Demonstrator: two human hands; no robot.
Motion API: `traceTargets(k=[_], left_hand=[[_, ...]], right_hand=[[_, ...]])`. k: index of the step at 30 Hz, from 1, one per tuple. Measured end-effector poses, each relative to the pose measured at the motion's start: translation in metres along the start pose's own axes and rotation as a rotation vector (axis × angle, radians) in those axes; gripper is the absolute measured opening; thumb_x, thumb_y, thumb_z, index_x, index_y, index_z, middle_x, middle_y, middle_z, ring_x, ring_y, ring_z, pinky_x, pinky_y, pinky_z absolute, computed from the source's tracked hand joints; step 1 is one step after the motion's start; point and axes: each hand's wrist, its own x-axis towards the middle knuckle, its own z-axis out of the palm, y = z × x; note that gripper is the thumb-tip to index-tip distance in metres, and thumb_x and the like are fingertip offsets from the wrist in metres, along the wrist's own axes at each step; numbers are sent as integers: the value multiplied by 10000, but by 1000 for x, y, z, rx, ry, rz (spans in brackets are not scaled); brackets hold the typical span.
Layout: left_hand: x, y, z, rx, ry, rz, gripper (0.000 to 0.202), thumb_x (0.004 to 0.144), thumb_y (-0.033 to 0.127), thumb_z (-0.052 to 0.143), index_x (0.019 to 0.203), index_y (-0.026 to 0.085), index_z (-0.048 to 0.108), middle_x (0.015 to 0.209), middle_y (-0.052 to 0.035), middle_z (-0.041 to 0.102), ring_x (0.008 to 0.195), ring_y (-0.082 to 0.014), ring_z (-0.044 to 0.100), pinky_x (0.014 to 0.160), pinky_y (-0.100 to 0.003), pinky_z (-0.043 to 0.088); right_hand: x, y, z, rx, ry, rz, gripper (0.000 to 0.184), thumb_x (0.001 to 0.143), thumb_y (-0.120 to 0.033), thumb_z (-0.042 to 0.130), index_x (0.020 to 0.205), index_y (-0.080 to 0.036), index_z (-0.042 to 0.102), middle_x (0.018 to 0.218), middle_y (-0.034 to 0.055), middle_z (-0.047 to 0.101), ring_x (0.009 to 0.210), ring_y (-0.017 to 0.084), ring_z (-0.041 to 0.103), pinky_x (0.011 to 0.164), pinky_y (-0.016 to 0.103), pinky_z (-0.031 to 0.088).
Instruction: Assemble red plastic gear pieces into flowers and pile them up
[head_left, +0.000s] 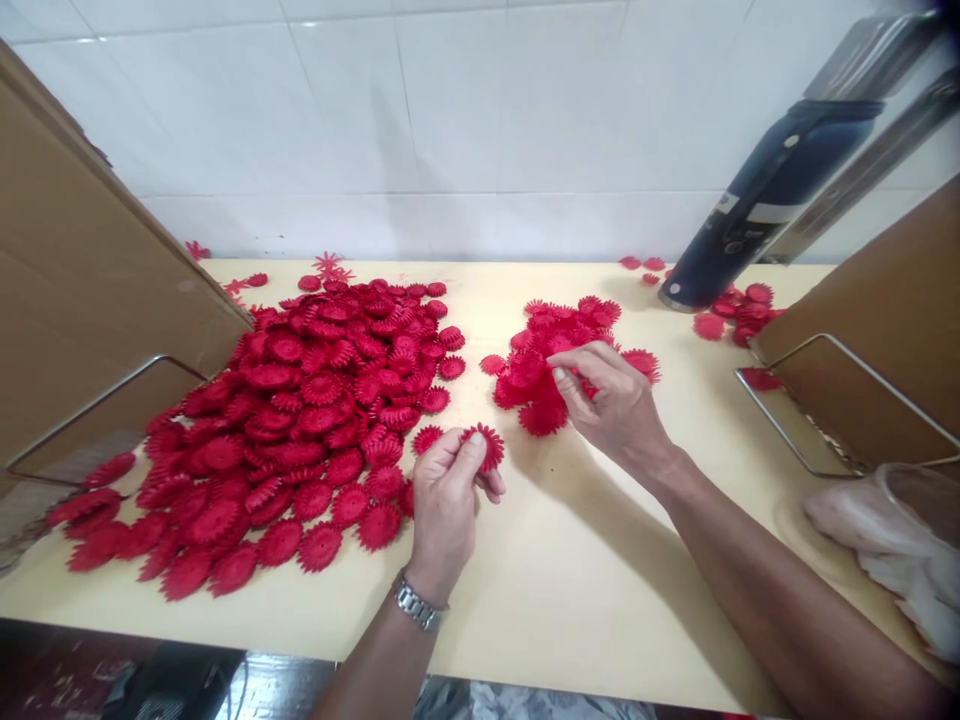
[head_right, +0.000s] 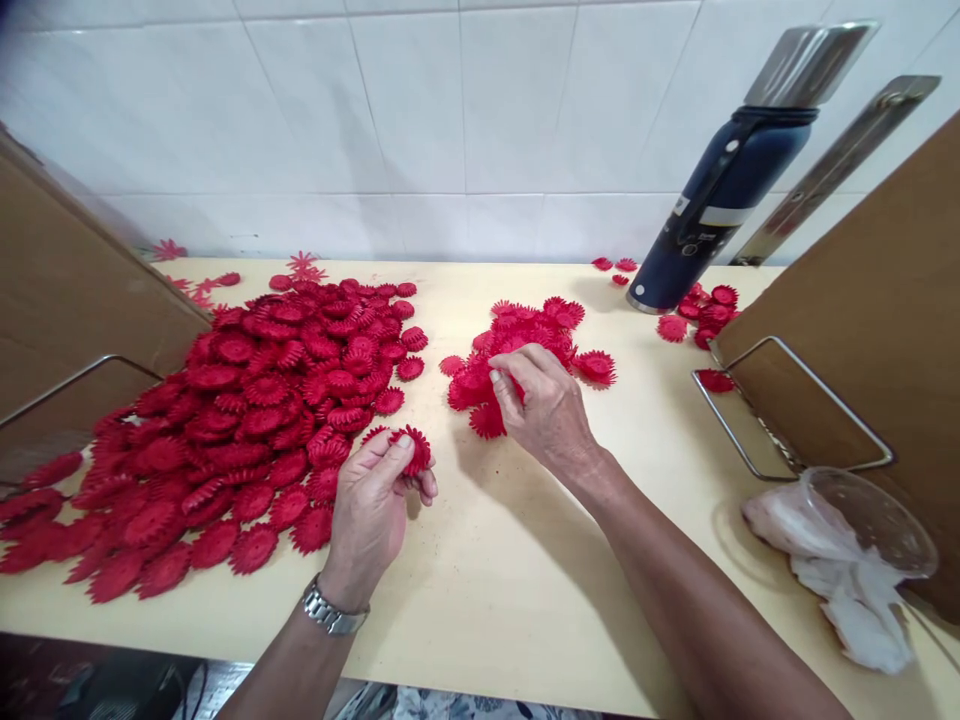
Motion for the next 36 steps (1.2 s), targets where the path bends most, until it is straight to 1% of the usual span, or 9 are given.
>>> traceTargets(k=[6, 9, 12, 16, 18, 22, 25, 30, 36], left_hand=[[1, -5, 0, 20, -13, 12, 287, 794, 354, 553, 601, 170, 448, 471, 68, 450, 392, -56, 413, 384, -181, 304], [1, -7, -1, 43, -6, 10, 291, 765, 375, 593, 612, 172, 452, 498, 73, 433, 406, -49, 380, 382, -175, 288], [2, -8, -3, 91, -6, 33, 329, 749, 399, 606, 582, 166, 446, 494, 71, 410, 416, -48, 352, 377, -176, 262], [1, -8, -3, 56, -8, 33, 399, 721, 408, 634, 526, 167, 383, 463, 79, 332, 417, -44, 317, 382, -173, 241], [0, -7, -3, 22, -13, 25, 403, 721, 414, 631, 519, 166, 386, 458, 78, 330, 413, -44, 311, 380, -174, 245], [-1, -4, -2, -58, -65, 34, 365, 809, 444, 511, 578, 162, 491, 494, 49, 429, 445, -61, 372, 404, -181, 297], [-2, -3, -3, -86, -95, 52, 297, 846, 378, 483, 652, 164, 552, 548, 35, 490, 495, -70, 432, 454, -182, 350], [-2, -7, -1, -56, -30, 167, 269, 841, 324, 504, 642, 153, 565, 578, 20, 535, 519, -79, 490, 493, -194, 406], [-2, -7, 1, -8, -14, 171, 237, 830, 303, 518, 659, 150, 579, 621, 5, 584, 522, -89, 533, 496, -207, 432]], right_hand=[[-2, -20, 2, 163, -59, -43, 158, 837, -144, 472, 826, -135, 629, 748, 72, 611, 630, 132, 534, 555, 252, 434], [-4, -31, 1, 278, -135, -51, 161, 847, -165, 475, 783, -140, 621, 701, 53, 599, 623, 121, 523, 553, 242, 417], [-5, -40, -1, 465, -274, 6, 176, 842, -228, 516, 713, -145, 603, 650, 30, 571, 605, 111, 512, 544, 235, 406], [-6, -48, 0, 706, -487, 132, 154, 784, -284, 605, 713, -148, 589, 670, 11, 559, 601, 98, 515, 541, 218, 418], [-6, -50, 1, 776, -541, 188, 149, 772, -282, 615, 701, -158, 571, 658, -5, 550, 587, 91, 507, 534, 212, 416], [-6, -50, 1, 844, -593, 260, 156, 772, -232, 594, 650, -173, 517, 610, -18, 543, 554, 93, 490, 522, 221, 402], [-8, -49, 3, 842, -547, 332, 146, 787, -193, 536, 652, -182, 482, 576, -22, 522, 530, 99, 480, 510, 232, 387], [-13, -46, 11, 728, -308, 395, 158, 761, -179, 517, 626, -184, 436, 602, -19, 484, 560, 103, 465, 515, 234, 370], [-16, -43, 14, 754, -250, 413, 128, 774, -222, 525, 669, -178, 470, 606, -18, 462, 567, 109, 447, 536, 250, 378]])
